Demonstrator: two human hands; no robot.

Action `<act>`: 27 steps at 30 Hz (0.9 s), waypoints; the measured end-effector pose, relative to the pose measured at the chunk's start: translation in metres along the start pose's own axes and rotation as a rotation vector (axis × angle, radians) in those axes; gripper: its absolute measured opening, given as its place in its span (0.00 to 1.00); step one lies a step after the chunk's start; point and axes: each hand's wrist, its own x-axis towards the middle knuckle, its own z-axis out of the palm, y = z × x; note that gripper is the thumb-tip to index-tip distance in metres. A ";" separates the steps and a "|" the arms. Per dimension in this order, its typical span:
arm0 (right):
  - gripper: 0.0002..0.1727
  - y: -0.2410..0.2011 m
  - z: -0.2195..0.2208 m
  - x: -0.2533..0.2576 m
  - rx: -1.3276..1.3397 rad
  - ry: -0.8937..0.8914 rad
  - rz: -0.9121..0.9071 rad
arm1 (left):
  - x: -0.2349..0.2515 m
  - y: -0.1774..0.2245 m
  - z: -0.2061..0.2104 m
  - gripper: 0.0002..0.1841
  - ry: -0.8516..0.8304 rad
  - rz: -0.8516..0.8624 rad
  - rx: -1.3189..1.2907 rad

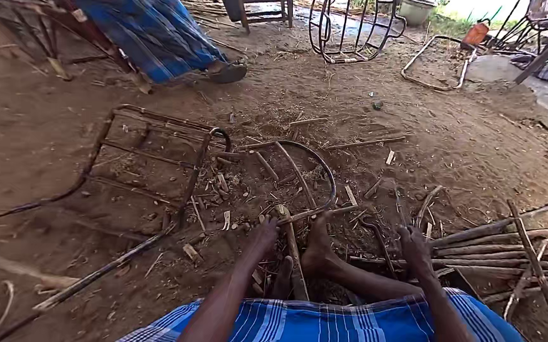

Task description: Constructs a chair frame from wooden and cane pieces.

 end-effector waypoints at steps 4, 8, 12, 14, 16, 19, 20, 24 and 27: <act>0.19 0.111 0.002 0.078 0.452 0.316 -0.130 | 0.010 0.010 -0.016 0.22 -0.081 -0.030 0.040; 0.28 0.238 0.079 0.196 0.975 0.436 -0.736 | 0.012 0.009 -0.014 0.22 -0.033 -0.061 0.057; 0.27 0.208 0.139 0.177 1.044 0.360 -0.486 | 0.016 0.021 -0.015 0.20 -0.079 -0.144 0.112; 0.28 0.206 0.159 0.177 0.921 0.319 -0.466 | 0.019 0.023 -0.015 0.18 -0.065 -0.171 0.091; 0.29 0.211 0.170 0.177 0.817 0.317 -0.475 | 0.022 0.019 -0.009 0.18 -0.051 -0.158 0.074; 0.29 0.212 0.172 0.179 0.772 0.336 -0.504 | 0.025 0.015 -0.008 0.17 -0.043 -0.143 0.071; 0.29 0.213 0.172 0.178 0.762 0.339 -0.505 | 0.026 0.014 -0.006 0.17 -0.041 -0.139 0.072; 0.28 0.219 0.176 0.174 0.735 0.364 -0.530 | 0.028 0.010 -0.002 0.17 -0.031 -0.129 0.057; 0.27 0.224 0.181 0.172 0.758 0.356 -0.545 | 0.029 0.011 -0.001 0.15 -0.048 -0.145 0.012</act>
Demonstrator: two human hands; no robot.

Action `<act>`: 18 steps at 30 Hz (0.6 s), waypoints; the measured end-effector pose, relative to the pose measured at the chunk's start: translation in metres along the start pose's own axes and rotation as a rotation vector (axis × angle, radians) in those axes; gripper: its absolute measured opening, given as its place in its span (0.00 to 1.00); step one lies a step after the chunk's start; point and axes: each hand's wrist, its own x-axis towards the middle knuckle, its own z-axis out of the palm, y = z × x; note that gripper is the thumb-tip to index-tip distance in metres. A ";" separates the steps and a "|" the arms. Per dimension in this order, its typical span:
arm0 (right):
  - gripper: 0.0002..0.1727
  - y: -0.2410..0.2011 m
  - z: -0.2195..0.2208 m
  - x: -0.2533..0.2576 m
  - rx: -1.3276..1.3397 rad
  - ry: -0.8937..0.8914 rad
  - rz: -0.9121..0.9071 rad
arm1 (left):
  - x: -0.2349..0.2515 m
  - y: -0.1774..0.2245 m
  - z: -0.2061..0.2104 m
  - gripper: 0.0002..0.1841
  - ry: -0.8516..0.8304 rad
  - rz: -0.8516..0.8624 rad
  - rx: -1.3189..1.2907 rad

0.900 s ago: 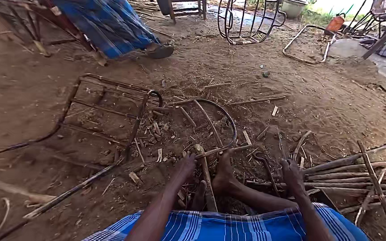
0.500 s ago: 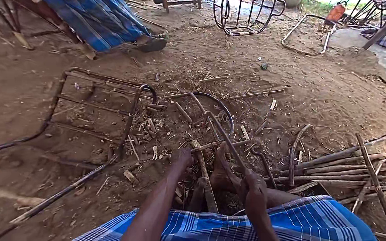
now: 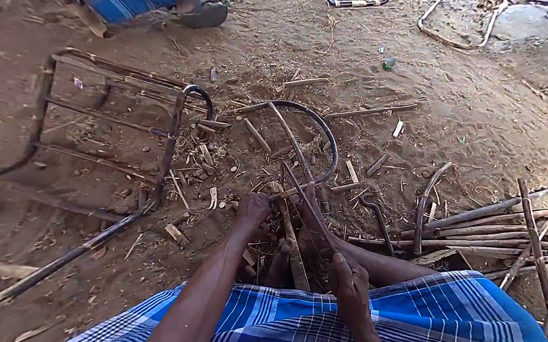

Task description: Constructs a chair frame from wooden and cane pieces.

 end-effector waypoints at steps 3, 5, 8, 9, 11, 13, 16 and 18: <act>0.27 -0.002 0.000 -0.001 0.002 -0.011 0.021 | 0.001 0.000 -0.003 0.16 0.004 0.005 0.003; 0.27 -0.003 0.000 -0.002 0.012 -0.009 0.032 | 0.000 0.000 -0.002 0.16 0.010 0.011 0.007; 0.30 -0.009 0.007 0.014 -0.029 -0.003 0.067 | 0.002 -0.001 -0.005 0.15 0.024 0.024 0.006; 0.31 -0.010 0.016 0.029 -0.064 -0.014 0.090 | 0.005 -0.004 -0.005 0.15 0.028 0.026 0.003; 0.32 -0.007 0.030 0.055 -0.047 -0.012 0.132 | 0.003 -0.005 -0.001 0.15 0.015 0.038 -0.014; 0.34 -0.008 0.029 0.058 0.041 -0.005 0.175 | -0.002 -0.001 0.000 0.14 0.022 0.043 -0.025; 0.30 -0.008 0.013 0.034 0.141 -0.005 0.204 | -0.005 -0.002 -0.005 0.14 0.058 0.030 -0.049; 0.27 -0.003 0.027 0.052 0.150 0.039 0.152 | 0.005 -0.007 -0.006 0.14 0.064 0.014 -0.061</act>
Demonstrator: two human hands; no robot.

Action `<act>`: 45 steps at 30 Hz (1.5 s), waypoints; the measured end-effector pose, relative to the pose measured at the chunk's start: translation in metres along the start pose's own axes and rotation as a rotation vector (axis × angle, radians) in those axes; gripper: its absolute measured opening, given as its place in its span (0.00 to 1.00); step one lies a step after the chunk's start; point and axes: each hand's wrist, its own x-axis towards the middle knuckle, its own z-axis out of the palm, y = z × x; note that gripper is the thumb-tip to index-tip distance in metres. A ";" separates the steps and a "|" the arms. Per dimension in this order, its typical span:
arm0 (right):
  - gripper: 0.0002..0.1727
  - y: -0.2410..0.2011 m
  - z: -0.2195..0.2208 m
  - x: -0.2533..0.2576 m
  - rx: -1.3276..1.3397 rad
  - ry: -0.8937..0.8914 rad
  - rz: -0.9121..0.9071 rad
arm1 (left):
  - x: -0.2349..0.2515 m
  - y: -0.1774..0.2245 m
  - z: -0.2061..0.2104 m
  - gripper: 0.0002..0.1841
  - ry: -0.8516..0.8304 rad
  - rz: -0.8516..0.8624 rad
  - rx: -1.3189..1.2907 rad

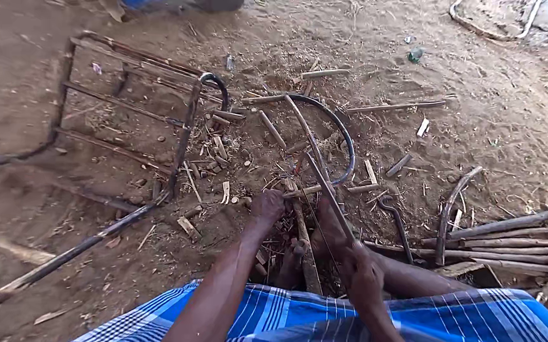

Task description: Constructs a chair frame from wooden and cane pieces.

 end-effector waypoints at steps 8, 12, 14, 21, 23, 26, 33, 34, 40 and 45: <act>0.30 0.043 -0.007 -0.010 0.012 -0.033 -0.134 | -0.007 0.004 0.000 0.15 -0.014 0.007 -0.037; 0.30 0.044 0.030 0.040 -0.064 -0.045 -0.097 | 0.000 0.000 0.010 0.14 -0.041 0.028 -0.051; 0.30 0.038 0.026 0.035 -0.069 -0.094 -0.064 | -0.003 0.002 0.008 0.14 -0.047 0.036 -0.045; 0.27 0.062 0.032 0.066 0.021 -0.147 -0.273 | 0.001 0.000 0.008 0.14 -0.058 0.046 -0.043; 0.29 0.058 0.051 0.083 0.035 -0.113 -0.315 | -0.002 0.000 0.009 0.13 -0.054 0.055 -0.036; 0.26 0.016 0.016 0.025 -0.228 -0.067 -0.161 | -0.004 0.002 0.000 0.13 -0.055 0.043 -0.033; 0.33 -0.018 0.030 0.064 -0.221 -0.135 -0.029 | 0.005 -0.003 0.013 0.12 -0.031 0.054 -0.049; 0.34 -0.020 0.026 0.057 -0.206 -0.135 -0.004 | 0.002 -0.001 0.012 0.12 -0.035 0.054 -0.045; 0.27 -0.025 0.040 0.051 -0.278 -0.034 -0.075 | -0.002 -0.001 0.003 0.15 -0.045 0.035 -0.087; 0.31 -0.014 0.038 0.065 -0.217 -0.128 -0.045 | -0.009 0.004 0.000 0.14 -0.038 0.042 -0.079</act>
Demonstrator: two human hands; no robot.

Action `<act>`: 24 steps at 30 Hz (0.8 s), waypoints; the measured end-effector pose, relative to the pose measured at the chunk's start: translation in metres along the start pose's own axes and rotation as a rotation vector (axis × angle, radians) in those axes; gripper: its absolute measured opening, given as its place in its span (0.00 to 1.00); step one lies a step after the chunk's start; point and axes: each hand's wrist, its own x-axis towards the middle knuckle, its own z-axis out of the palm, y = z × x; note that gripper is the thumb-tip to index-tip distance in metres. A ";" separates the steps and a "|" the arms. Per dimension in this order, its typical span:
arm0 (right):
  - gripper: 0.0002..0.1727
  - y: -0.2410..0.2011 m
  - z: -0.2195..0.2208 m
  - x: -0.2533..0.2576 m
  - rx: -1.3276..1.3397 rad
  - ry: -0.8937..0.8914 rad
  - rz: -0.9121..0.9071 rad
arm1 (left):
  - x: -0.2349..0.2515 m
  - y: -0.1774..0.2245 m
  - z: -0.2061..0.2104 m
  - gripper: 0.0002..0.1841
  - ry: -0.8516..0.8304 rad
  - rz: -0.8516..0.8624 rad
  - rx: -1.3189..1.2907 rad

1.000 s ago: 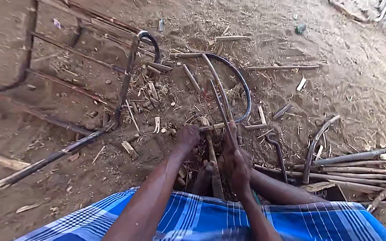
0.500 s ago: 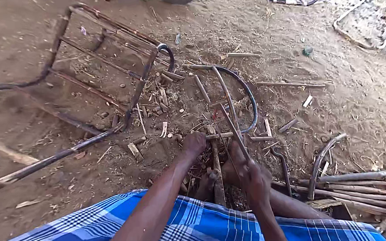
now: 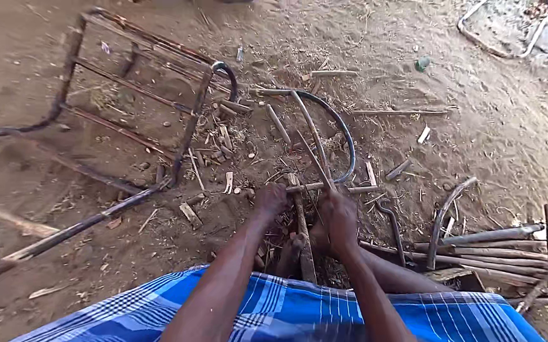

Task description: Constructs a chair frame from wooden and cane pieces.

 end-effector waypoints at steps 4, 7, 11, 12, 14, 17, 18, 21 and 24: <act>0.27 0.035 -0.015 -0.074 0.227 0.140 -0.023 | 0.008 -0.003 0.003 0.14 -0.001 -0.008 -0.008; 0.22 0.048 0.013 -0.029 0.183 0.154 -0.120 | 0.011 -0.005 0.005 0.13 0.001 -0.001 0.015; 0.26 0.063 0.034 0.044 0.188 0.089 -0.239 | 0.007 -0.001 0.003 0.12 0.002 -0.009 0.033; 0.27 0.054 0.028 0.035 0.141 0.055 -0.198 | 0.005 -0.001 -0.001 0.12 0.001 -0.015 0.041; 0.27 0.023 0.006 -0.006 0.066 0.025 -0.081 | 0.005 0.001 -0.006 0.13 -0.004 -0.025 0.047; 0.26 -0.007 -0.016 -0.043 0.148 0.099 0.036 | 0.010 -0.001 -0.005 0.13 -0.006 -0.025 0.032; 0.26 -0.012 -0.014 -0.039 0.084 0.099 0.021 | 0.011 -0.003 -0.004 0.13 -0.003 -0.024 0.031; 0.35 -0.017 0.006 0.004 -0.157 -0.013 -0.001 | 0.012 -0.006 0.002 0.13 0.007 0.001 0.036; 0.35 -0.043 0.015 0.028 -0.153 -0.073 0.121 | 0.005 -0.001 -0.002 0.14 0.023 -0.013 0.027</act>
